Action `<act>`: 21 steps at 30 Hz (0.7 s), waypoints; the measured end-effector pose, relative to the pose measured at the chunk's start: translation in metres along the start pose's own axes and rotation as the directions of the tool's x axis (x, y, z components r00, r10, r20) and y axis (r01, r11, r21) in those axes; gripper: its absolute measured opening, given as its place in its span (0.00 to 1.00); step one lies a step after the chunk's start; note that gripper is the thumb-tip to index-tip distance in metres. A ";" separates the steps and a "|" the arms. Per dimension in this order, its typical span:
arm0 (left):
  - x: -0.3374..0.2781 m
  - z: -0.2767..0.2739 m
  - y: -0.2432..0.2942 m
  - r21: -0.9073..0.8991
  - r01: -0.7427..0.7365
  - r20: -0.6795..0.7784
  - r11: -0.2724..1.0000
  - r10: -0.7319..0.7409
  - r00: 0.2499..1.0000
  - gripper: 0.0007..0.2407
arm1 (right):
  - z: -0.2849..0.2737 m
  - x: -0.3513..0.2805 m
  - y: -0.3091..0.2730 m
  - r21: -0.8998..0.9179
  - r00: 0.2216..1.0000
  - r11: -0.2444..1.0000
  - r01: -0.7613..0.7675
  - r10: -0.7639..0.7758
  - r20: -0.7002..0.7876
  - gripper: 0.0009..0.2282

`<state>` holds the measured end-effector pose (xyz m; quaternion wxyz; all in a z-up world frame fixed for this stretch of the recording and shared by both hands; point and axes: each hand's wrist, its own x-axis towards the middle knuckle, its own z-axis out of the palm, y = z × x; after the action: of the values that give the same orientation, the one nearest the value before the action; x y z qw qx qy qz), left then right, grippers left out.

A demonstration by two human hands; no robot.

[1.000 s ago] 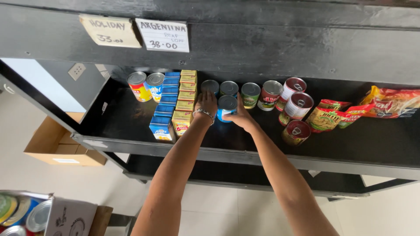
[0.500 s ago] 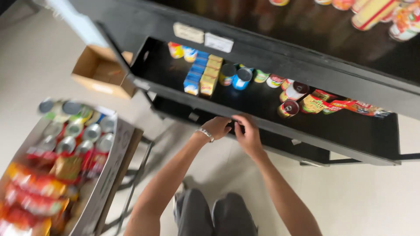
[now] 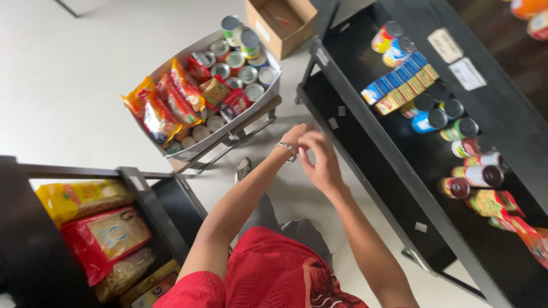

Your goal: Transferring canned goods and food packets from a container onto store shelves.

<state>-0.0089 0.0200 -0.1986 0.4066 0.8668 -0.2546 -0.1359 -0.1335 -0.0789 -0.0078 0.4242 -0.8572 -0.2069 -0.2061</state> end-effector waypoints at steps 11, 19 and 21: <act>0.012 -0.116 -0.206 -0.093 0.258 -0.046 0.962 -0.263 0.964 0.16 | 0.163 0.139 0.075 0.065 0.960 0.980 -0.186 0.167 0.225 0.07; 0.034 -0.252 -0.261 -0.258 0.544 0.152 0.799 -0.523 0.839 0.20 | 0.327 0.263 0.299 -0.050 0.912 0.942 -0.331 0.333 0.238 0.34; 0.038 -0.248 -0.300 -0.170 0.390 0.053 0.905 -0.387 0.921 0.18 | 0.356 0.286 0.321 -0.175 0.929 0.948 -0.265 0.300 0.217 0.48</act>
<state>0.2322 0.3187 -0.2747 0.4446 0.8592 -0.0676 -0.2439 0.3366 0.0841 -0.2605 0.3590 -0.9247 -0.1159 -0.0516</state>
